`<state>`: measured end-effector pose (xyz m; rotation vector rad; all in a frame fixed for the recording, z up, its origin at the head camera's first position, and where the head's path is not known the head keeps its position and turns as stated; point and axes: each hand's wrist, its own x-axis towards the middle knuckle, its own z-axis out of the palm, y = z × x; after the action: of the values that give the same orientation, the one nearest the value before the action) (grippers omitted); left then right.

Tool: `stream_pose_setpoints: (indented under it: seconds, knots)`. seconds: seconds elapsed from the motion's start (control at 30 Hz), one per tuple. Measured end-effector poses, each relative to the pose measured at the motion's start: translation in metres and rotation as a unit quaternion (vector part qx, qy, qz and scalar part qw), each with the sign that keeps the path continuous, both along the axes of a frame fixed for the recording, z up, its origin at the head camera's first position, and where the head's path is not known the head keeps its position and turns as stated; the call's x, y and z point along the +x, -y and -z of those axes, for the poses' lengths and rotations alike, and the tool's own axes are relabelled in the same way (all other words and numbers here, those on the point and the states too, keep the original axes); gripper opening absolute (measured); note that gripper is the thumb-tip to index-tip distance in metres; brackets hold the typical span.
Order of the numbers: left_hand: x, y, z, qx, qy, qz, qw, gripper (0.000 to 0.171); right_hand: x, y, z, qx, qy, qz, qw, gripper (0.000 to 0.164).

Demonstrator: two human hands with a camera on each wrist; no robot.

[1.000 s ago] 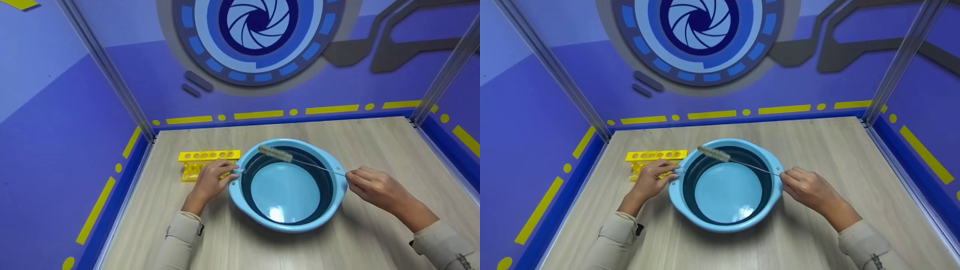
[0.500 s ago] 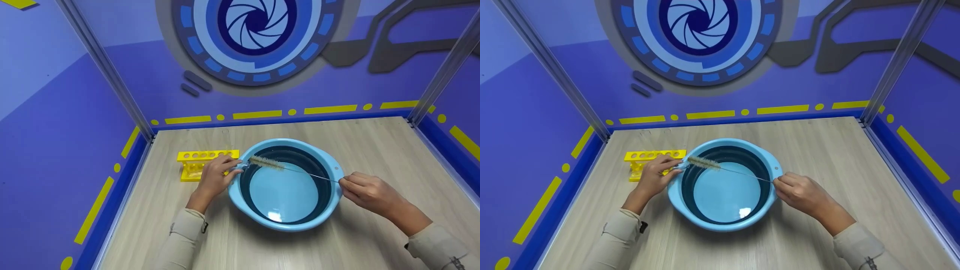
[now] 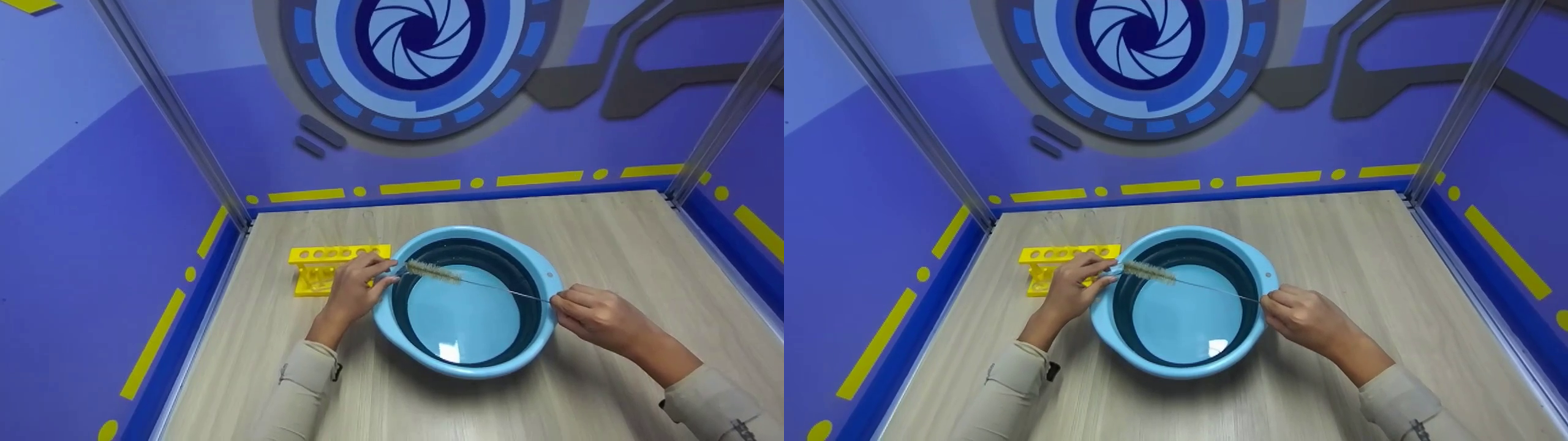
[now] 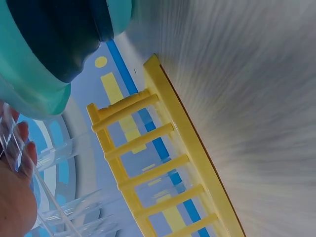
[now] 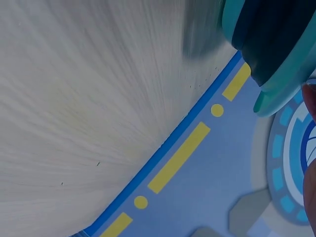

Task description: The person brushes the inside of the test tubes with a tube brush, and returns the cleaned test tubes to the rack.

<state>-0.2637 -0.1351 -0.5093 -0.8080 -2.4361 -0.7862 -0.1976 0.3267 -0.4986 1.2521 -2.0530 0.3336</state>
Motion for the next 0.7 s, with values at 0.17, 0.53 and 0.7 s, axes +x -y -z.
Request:
stream_pose_setpoints:
  seconds: [0.17,0.53,0.7]
  knots:
    - [0.001,0.001,-0.001,-0.009,-0.002,0.008,0.9999,0.033,0.000,0.001,-0.002,-0.011,0.004,0.013,1.000,0.038]
    - [0.005,-0.014,0.002,-0.038,-0.016,0.025,0.9988,0.034,0.009,0.026,-0.015,-0.223,0.285,0.105,0.926,0.018]
    - [0.007,-0.023,0.004,-0.049,-0.029,0.021,0.9981,0.032,0.010,0.038,-0.021,-0.254,0.403,0.160,0.865,0.016]
